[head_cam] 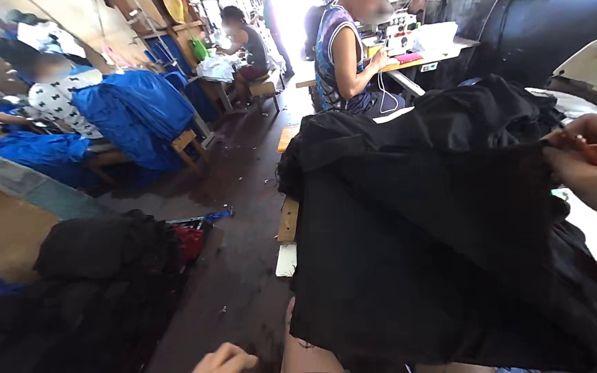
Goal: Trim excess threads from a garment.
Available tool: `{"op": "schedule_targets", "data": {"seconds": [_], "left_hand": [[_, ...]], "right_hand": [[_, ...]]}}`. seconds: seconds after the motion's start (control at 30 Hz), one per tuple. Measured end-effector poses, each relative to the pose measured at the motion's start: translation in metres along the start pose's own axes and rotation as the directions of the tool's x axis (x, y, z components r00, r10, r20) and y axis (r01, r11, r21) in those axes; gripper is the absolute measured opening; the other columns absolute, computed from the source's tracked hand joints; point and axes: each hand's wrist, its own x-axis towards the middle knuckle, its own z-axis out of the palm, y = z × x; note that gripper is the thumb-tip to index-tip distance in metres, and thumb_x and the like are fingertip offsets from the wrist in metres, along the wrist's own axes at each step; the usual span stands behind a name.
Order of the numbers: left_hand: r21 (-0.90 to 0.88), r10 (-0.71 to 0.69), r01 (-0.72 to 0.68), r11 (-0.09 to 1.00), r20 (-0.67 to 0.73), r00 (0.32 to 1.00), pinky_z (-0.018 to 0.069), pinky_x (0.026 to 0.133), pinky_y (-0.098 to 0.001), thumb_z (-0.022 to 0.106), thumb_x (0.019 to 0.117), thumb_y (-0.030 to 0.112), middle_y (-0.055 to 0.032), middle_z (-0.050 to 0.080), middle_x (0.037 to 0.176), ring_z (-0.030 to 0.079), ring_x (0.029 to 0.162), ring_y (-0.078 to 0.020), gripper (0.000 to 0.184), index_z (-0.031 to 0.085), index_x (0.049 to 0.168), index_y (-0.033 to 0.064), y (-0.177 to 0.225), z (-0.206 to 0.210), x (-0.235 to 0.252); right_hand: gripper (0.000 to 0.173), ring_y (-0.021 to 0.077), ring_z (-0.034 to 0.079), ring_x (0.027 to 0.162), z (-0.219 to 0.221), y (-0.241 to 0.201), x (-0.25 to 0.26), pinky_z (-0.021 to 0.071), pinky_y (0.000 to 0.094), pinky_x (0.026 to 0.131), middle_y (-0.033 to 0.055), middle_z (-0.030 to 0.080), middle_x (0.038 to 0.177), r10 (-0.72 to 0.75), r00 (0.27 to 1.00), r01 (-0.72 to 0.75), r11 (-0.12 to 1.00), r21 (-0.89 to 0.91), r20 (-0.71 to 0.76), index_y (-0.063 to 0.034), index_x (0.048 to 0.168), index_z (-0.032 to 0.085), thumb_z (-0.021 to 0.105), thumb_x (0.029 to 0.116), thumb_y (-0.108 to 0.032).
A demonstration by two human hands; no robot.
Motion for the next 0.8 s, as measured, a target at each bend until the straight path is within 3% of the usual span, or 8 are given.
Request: {"op": "schedule_targets", "data": {"seconds": [0.1, 0.2, 0.33, 0.47, 0.57, 0.7, 0.73, 0.8], "left_hand": [[-0.042, -0.049, 0.039, 0.998, -0.274, 0.96, 0.0491, 0.097, -0.0612, 0.057, 0.1025, 0.017, -0.0301, 0.065, 0.122, 0.063, 0.111, -0.0484, 0.032, 0.071, 0.118, -0.0065, 0.005, -0.006, -0.001], [-0.102, 0.119, -0.211, 0.972, -0.561, 0.819, 0.058, 0.085, -0.04, 0.06, 0.0997, 0.011, -0.0204, 0.069, 0.111, 0.069, 0.099, -0.028, 0.023, 0.075, 0.111, -0.001, 0.059, 0.004, 0.017], [-0.123, 0.39, -0.494, 0.86, -0.464, 0.795, 0.0562, 0.086, -0.04, 0.072, 0.0929, 0.019, -0.0088, 0.072, 0.106, 0.068, 0.099, -0.0227, 0.016, 0.08, 0.104, 0.0103, 0.121, 0.051, 0.048], [-0.224, 0.466, -0.595, 0.772, -0.437, 0.769, 0.0541, 0.073, -0.0298, 0.074, 0.0902, 0.015, -0.0062, 0.07, 0.087, 0.065, 0.081, -0.0171, 0.009, 0.078, 0.087, 0.0074, 0.11, 0.075, 0.066], [-0.38, 0.379, -0.542, 0.75, -0.425, 0.822, 0.0537, 0.071, -0.0224, 0.071, 0.0929, 0.013, -0.0091, 0.07, 0.087, 0.064, 0.077, -0.0086, 0.014, 0.075, 0.088, -0.0005, 0.077, 0.058, 0.051], [-0.329, 0.217, -0.387, 0.862, -0.45, 0.866, 0.0559, 0.074, -0.0226, 0.07, 0.0932, 0.01, -0.01, 0.069, 0.091, 0.065, 0.08, -0.0072, 0.014, 0.073, 0.091, -0.0037, 0.005, 0.035, 0.026], [-0.272, 0.163, -0.318, 0.908, -0.47, 0.868, 0.0565, 0.073, -0.0251, 0.068, 0.0939, 0.011, -0.0111, 0.068, 0.091, 0.065, 0.079, -0.0094, 0.015, 0.073, 0.092, -0.0041, -0.016, 0.028, 0.018], [-0.125, 0.011, -0.091, 0.988, -0.53, 0.848, 0.058, 0.074, -0.0421, 0.065, 0.0961, 0.011, -0.0222, 0.068, 0.093, 0.068, 0.08, -0.0269, 0.02, 0.072, 0.096, -0.0075, -0.056, 0.012, -0.004]], "right_hand": [[0.006, 0.0293, 0.057, 0.061, 0.029, 0.017, -0.011, 0.0466, 0.05, 0.057, 0.0201, 0.061, 0.074, 0.074, 0.99, -0.073, 0.997, -0.016, 0.12, 0.0096, 0.091, 0.064, 0.061, 0.0867, 0.01], [0.012, 0.0125, 0.049, 0.056, 0.051, 0.025, -0.029, 0.0417, 0.0321, 0.053, 0.0062, 0.055, 0.067, 0.153, 0.972, -0.165, 0.985, 0.055, 0.181, 0.0027, 0.093, 0.063, 0.061, 0.087, 0.013], [0.011, 0.0016, 0.047, 0.055, 0.046, 0.026, -0.035, 0.0398, 0.0208, 0.054, 0.0006, 0.055, 0.067, 0.168, 0.97, -0.199, 0.965, 0.173, 0.174, 0.0024, 0.096, 0.063, 0.059, 0.0882, 0.01], [0.013, -0.0006, 0.048, 0.054, 0.046, 0.029, -0.038, 0.04, 0.0183, 0.052, -0.0014, 0.056, 0.066, 0.177, 0.972, -0.206, 0.959, 0.197, 0.158, 0.0001, 0.096, 0.063, 0.059, 0.0866, 0.009], [0.013, -0.0011, 0.047, 0.053, 0.046, 0.031, -0.042, 0.0391, 0.0174, 0.051, -0.0028, 0.056, 0.065, 0.192, 0.968, -0.225, 0.948, 0.224, 0.16, -0.0016, 0.097, 0.063, 0.06, 0.0881, 0.007], [0.013, -0.0042, 0.047, 0.052, 0.046, 0.033, -0.041, 0.039, 0.0145, 0.05, -0.0055, 0.057, 0.065, 0.202, 0.964, -0.245, 0.926, 0.287, 0.171, -0.0036, 0.097, 0.064, 0.059, 0.0884, 0.005], [0.015, -0.0054, 0.049, 0.053, 0.044, 0.035, -0.04, 0.0406, 0.0135, 0.05, -0.0062, 0.059, 0.067, 0.211, 0.96, -0.26, 0.915, 0.31, 0.183, -0.0038, 0.099, 0.064, 0.058, 0.0878, 0.004], [0.019, -0.0073, 0.052, 0.056, 0.035, 0.033, -0.039, 0.0443, 0.0113, 0.053, -0.0067, 0.063, 0.072, 0.23, 0.952, -0.288, 0.896, 0.339, 0.2, -0.003, 0.106, 0.064, 0.06, 0.0893, 0.003]]}}
